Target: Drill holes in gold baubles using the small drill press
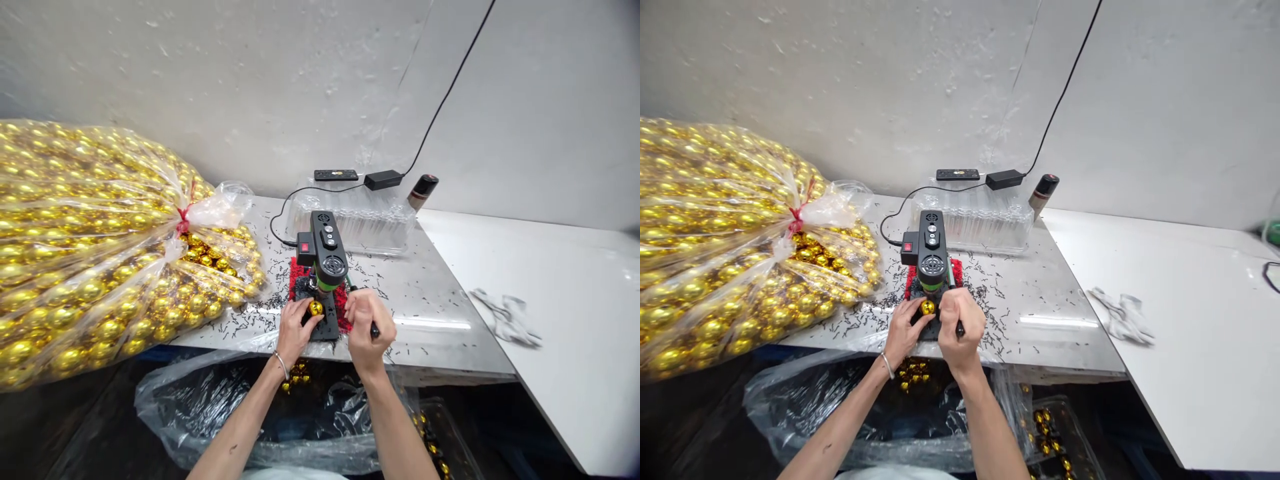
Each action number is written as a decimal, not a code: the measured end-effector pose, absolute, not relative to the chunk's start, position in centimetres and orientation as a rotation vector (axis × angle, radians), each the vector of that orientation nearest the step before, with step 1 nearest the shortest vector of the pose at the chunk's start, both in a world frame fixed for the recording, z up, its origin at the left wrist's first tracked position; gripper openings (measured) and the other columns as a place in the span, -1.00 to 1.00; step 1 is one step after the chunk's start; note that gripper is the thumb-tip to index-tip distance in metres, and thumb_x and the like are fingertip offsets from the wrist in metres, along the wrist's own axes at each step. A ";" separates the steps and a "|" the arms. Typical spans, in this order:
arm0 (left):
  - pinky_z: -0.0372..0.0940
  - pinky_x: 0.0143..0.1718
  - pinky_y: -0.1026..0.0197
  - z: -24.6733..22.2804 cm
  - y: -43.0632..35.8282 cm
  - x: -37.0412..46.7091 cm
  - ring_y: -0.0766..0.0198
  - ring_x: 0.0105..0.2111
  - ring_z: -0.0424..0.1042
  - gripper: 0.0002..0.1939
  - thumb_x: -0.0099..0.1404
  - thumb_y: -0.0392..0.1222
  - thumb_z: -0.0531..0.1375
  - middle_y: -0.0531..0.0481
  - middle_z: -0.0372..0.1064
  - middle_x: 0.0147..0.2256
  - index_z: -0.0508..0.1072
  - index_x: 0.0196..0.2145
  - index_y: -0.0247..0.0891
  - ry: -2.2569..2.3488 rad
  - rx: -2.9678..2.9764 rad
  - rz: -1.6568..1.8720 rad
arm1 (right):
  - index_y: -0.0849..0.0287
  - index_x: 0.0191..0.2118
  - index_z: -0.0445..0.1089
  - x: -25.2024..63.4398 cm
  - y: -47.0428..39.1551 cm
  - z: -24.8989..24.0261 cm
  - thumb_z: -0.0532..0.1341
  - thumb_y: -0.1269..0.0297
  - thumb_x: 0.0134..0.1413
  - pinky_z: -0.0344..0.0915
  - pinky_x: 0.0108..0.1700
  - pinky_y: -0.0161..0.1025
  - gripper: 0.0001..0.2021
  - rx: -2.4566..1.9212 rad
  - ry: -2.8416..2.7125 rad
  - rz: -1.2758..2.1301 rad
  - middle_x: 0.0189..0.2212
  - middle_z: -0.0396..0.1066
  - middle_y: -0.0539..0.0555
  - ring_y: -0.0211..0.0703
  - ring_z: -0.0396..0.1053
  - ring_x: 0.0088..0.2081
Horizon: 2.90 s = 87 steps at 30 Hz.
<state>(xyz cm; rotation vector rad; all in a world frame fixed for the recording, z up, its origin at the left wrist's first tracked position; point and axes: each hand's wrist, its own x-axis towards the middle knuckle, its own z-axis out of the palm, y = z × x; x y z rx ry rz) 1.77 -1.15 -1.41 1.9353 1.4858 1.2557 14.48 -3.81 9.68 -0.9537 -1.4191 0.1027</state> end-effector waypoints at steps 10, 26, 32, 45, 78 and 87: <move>0.43 0.01 0.05 -4.0 -13.3 -3.6 0.04 -0.04 0.52 -0.61 0.28 -0.08 0.25 -0.14 0.51 -0.02 0.46 0.07 -0.05 1.414 1.905 1.022 | 0.14 -0.54 0.19 14.4 -4.2 9.0 0.03 0.46 0.26 0.18 -0.41 -0.25 -0.69 -0.909 -1.423 0.126 -0.54 0.26 -0.01 -0.25 0.27 -0.45; 0.29 -0.08 -0.02 4.8 7.3 -9.1 -0.11 -0.18 0.46 -0.93 0.14 -0.25 0.24 -0.27 0.50 -0.36 0.49 -0.48 -0.25 2.050 2.043 0.577 | 0.14 -0.54 0.18 14.3 -4.2 8.6 0.03 0.50 0.24 0.17 -0.44 -0.26 -0.69 -0.882 -1.451 0.085 -0.55 0.23 -0.02 -0.24 0.27 -0.46; 0.32 -0.25 0.11 4.3 8.4 -8.0 0.00 -0.32 0.50 -0.93 0.10 -0.24 0.27 -0.20 0.49 -0.41 0.49 -0.43 -0.28 1.985 1.889 0.642 | 0.14 -0.54 0.19 14.4 -4.2 8.6 0.02 0.49 0.24 0.18 -0.43 -0.25 -0.69 -0.900 -1.443 0.091 -0.54 0.25 -0.01 -0.24 0.27 -0.45; 0.36 -0.31 0.29 5.2 -1.1 -10.0 0.25 -0.27 0.51 -0.66 0.10 -0.08 0.33 -0.05 0.57 -0.21 0.52 -0.15 -0.22 1.096 0.613 1.263 | 0.14 -0.53 0.19 14.4 -4.1 8.3 0.03 0.51 0.24 0.18 -0.41 -0.26 -0.69 -0.881 -1.444 0.082 -0.54 0.24 -0.03 -0.26 0.28 -0.44; 0.32 -0.02 -0.04 -1.5 -0.2 1.5 0.03 -0.12 0.47 -0.67 0.24 -0.12 0.30 -0.17 0.53 -0.11 0.52 -0.06 -0.25 1.418 2.043 1.148 | 0.14 -0.46 0.19 15.3 -4.2 8.9 0.03 0.58 0.19 0.20 -0.42 -0.30 -0.75 -0.859 -1.614 0.003 -0.53 0.26 -0.02 -0.27 0.28 -0.42; 0.31 -0.05 -0.04 -2.6 0.2 1.7 0.06 -0.12 0.44 -0.65 0.26 -0.01 0.29 -0.15 0.51 -0.14 0.53 -0.06 -0.22 1.454 2.047 1.189 | 0.14 -0.46 0.19 15.6 -3.8 5.1 -0.04 0.42 0.30 0.26 -0.38 -0.23 -0.73 -0.809 -1.637 -0.054 -0.52 0.27 0.00 -0.26 0.25 -0.45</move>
